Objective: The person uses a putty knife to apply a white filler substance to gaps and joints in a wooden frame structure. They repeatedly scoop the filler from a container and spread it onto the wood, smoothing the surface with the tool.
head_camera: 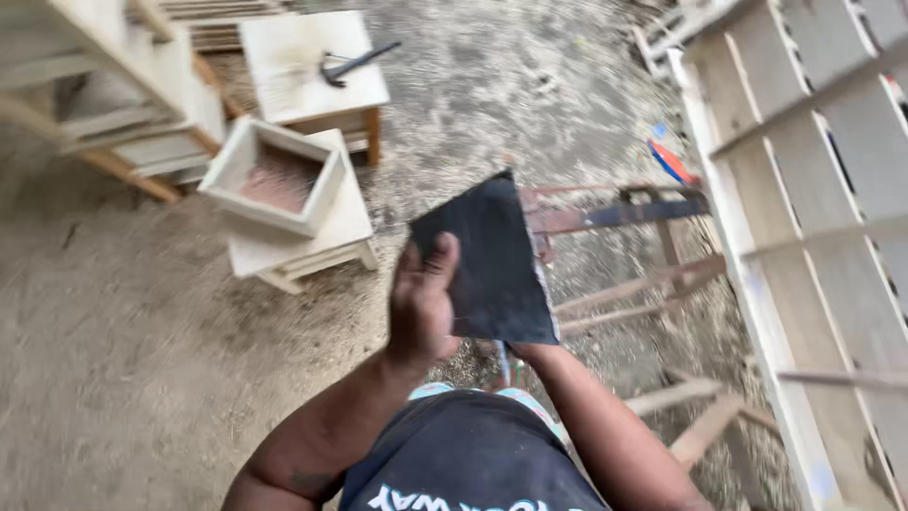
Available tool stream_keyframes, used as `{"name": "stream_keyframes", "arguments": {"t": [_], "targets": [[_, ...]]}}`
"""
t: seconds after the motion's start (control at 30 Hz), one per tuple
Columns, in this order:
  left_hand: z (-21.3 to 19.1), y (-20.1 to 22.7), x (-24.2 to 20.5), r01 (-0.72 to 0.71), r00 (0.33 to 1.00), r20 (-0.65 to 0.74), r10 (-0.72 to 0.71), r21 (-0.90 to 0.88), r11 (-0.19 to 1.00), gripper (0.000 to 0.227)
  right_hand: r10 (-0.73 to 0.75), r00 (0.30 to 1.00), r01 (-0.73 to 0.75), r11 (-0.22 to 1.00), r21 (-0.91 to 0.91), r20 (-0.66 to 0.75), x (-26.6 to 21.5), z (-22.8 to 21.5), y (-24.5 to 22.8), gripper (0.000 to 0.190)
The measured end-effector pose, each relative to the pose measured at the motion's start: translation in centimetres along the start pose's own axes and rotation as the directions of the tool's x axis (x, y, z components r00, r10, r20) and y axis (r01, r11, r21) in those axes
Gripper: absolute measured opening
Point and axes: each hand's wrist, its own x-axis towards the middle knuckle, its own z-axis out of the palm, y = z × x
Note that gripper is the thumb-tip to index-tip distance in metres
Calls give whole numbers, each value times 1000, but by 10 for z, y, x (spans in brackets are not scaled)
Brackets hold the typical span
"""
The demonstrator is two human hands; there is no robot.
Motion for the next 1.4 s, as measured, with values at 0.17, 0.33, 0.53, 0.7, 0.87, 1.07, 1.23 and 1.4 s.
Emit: {"name": "stream_keyframes", "arguments": {"t": [0.17,0.33,0.53,0.7,0.87,1.07,1.23,1.4], "targets": [[-11,-21,14,-211,977,46,207,152,966,14,364,930,-71,300,951,-46,2,-74,15,68],[2,-49,5,122,979,142,-149,180,976,17,232,968,-67,-112,991,92,14,-118,-13,95],[25,-52,0,385,912,167,-375,-32,922,26,357,932,-107,437,893,-64,32,-77,-51,94],[14,-38,-3,697,715,136,-685,-208,686,39,203,938,-89,924,371,-281,2,-75,-33,88],[6,-7,6,458,884,126,-451,-36,888,34,476,849,-377,851,366,-231,-4,-85,-10,93],[19,-59,-14,523,824,208,-527,79,849,28,281,955,-122,674,729,-101,-1,-94,-26,93],[16,-70,-3,488,857,157,-491,65,871,28,424,885,-218,741,635,-192,-26,-78,-15,88],[13,-57,6,364,901,209,-380,112,925,27,673,650,-563,739,371,-353,-76,-69,27,73]]}}
